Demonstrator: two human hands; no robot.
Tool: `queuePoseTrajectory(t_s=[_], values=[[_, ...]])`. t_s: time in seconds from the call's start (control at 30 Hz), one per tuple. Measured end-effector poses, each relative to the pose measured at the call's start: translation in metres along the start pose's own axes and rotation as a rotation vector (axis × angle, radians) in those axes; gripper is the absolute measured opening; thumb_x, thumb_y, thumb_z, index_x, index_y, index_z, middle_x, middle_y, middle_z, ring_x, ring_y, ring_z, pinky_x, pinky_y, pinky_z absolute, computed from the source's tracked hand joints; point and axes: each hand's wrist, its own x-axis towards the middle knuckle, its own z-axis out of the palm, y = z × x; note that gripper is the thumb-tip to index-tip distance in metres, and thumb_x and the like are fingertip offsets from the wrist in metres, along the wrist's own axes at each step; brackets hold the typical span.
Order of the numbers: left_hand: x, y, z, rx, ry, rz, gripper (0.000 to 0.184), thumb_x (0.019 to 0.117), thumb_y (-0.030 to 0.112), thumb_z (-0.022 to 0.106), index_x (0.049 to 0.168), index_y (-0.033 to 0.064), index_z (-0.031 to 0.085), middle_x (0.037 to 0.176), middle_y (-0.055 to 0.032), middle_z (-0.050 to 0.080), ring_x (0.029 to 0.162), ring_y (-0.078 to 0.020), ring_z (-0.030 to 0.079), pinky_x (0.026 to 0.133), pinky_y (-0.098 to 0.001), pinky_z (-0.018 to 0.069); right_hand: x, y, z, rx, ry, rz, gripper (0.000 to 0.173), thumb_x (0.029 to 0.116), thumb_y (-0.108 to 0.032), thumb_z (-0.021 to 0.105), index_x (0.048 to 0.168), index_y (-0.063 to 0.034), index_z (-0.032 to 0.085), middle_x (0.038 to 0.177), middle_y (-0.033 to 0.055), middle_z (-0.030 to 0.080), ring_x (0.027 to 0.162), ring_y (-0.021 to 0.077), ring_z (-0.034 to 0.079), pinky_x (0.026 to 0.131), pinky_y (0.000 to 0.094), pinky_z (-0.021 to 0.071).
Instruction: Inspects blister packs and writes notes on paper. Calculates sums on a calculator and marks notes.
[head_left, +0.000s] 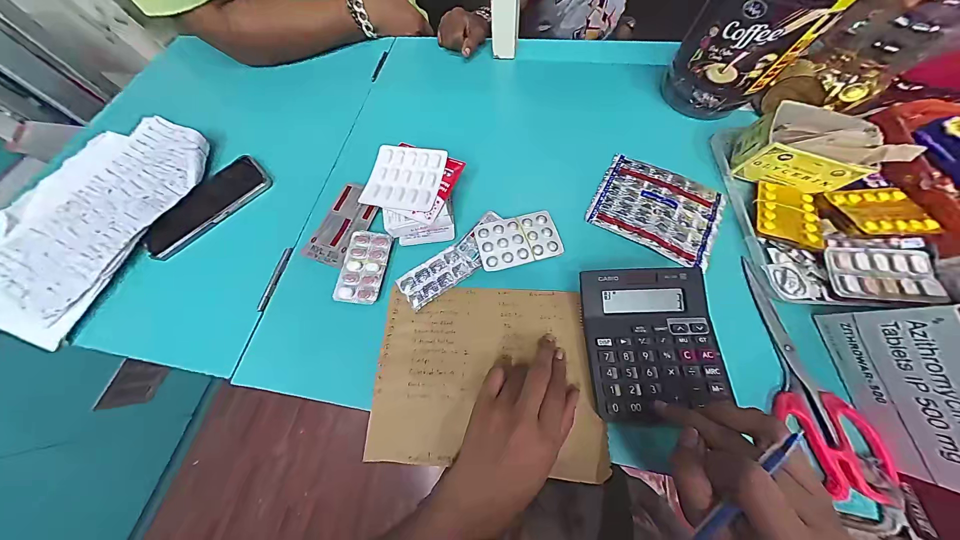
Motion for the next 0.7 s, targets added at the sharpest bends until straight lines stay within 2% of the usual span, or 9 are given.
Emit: queuePoseTrajectory(t_s=[0.2, 0.4, 0.5, 0.6, 0.7], values=[[0.001, 0.001, 0.0, -0.008, -0.005, -0.012, 0.036, 0.1049, 0.032, 0.05, 0.113, 0.0075, 0.075, 0.125, -0.0091, 0.072, 0.084, -0.019, 0.071, 0.068, -0.0315, 0.0506, -0.001, 0.004, 0.002, -0.054, 0.047, 0.05, 0.017, 0.1028, -0.019, 0.053, 0.087, -0.0152, 0.051, 0.086, 0.0002, 0.071, 0.089, 0.012, 0.063, 0.082, 0.0233, 0.0451], [0.001, 0.001, 0.001, 0.005, -0.001, -0.008, 0.036, 0.1048, 0.033, 0.05, 0.113, 0.0075, 0.076, 0.125, -0.0095, 0.072, 0.085, -0.019, 0.07, 0.068, -0.0312, 0.05, 0.004, 0.005, 0.007, -0.053, -0.015, -0.024, 0.016, 0.1032, -0.02, 0.051, 0.088, -0.0155, 0.051, 0.088, 0.001, 0.071, 0.091, 0.0132, 0.064, 0.084, 0.024, 0.0468], [0.001, 0.001, 0.0, 0.007, -0.009, -0.013, 0.037, 0.105, 0.033, 0.05, 0.113, 0.0079, 0.076, 0.125, -0.0089, 0.072, 0.086, -0.0191, 0.071, 0.069, -0.0319, 0.0511, 0.004, 0.002, 0.01, -0.045, -0.062, -0.052, 0.018, 0.1057, -0.024, 0.048, 0.09, -0.0178, 0.051, 0.09, 0.0, 0.07, 0.093, 0.0154, 0.061, 0.084, 0.0285, 0.0411], [0.001, 0.0, 0.001, -0.003, -0.002, -0.007, 0.037, 0.1049, 0.034, 0.05, 0.114, 0.0082, 0.075, 0.125, -0.0088, 0.072, 0.085, -0.0185, 0.07, 0.069, -0.031, 0.05, 0.002, -0.002, -0.001, -0.102, -0.013, 0.036, 0.018, 0.1057, -0.026, 0.048, 0.09, -0.019, 0.051, 0.088, -0.0024, 0.067, 0.095, 0.0126, 0.06, 0.09, 0.0282, 0.0416], [0.001, 0.0, 0.001, -0.003, 0.001, -0.01, 0.037, 0.1049, 0.033, 0.05, 0.115, 0.008, 0.075, 0.125, -0.0091, 0.072, 0.084, -0.0182, 0.07, 0.068, -0.0308, 0.0495, -0.002, 0.003, -0.008, -0.204, 0.011, 0.093, 0.017, 0.1035, -0.024, 0.049, 0.088, -0.0165, 0.052, 0.083, 0.0002, 0.068, 0.09, 0.0149, 0.059, 0.087, 0.0307, 0.0386]])
